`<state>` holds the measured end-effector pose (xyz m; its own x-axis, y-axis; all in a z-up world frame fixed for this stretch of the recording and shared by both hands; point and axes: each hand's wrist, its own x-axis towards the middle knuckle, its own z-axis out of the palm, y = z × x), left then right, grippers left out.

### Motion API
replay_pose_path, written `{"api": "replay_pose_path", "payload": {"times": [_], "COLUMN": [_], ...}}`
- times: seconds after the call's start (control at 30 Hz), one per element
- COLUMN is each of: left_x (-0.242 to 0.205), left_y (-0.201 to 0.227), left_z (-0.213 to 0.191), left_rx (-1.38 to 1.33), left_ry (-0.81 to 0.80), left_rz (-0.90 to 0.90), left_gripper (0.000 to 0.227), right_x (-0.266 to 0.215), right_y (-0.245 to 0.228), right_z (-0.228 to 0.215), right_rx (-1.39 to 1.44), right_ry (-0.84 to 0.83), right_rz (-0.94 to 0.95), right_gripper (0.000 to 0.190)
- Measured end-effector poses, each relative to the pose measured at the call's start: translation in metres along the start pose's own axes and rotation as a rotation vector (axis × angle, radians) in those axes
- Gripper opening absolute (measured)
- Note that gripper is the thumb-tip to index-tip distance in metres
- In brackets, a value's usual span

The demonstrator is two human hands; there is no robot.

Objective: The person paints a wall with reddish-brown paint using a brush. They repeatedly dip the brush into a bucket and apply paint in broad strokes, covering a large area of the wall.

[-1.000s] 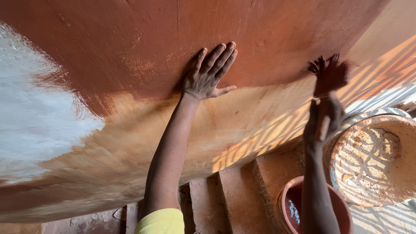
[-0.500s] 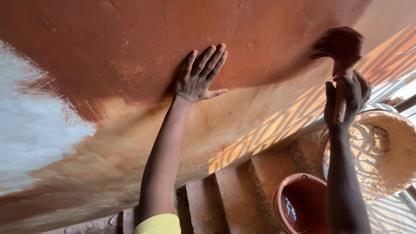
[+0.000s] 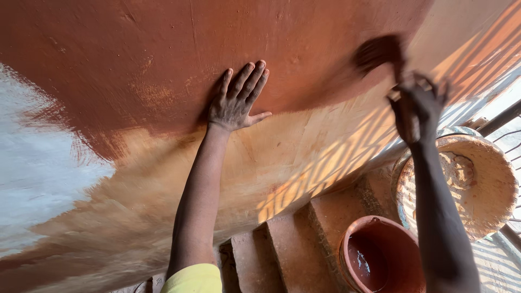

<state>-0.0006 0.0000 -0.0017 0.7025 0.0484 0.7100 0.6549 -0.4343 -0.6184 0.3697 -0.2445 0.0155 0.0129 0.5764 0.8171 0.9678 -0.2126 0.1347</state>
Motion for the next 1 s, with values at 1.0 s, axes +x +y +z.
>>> {"api": "replay_pose_path", "payload": {"times": [1.0], "left_x": [-0.001], "left_y": [0.000], "left_z": [0.003], "left_rx": [-0.044], "left_ry": [-0.055], "left_rz": [0.012], "left_gripper": [0.120], "right_x": [-0.045], "right_y": [-0.063], "right_z": [0.012], "right_rx": [0.577], "right_ry": [-0.412], "right_rz": [-0.629], "right_gripper": [0.044]}}
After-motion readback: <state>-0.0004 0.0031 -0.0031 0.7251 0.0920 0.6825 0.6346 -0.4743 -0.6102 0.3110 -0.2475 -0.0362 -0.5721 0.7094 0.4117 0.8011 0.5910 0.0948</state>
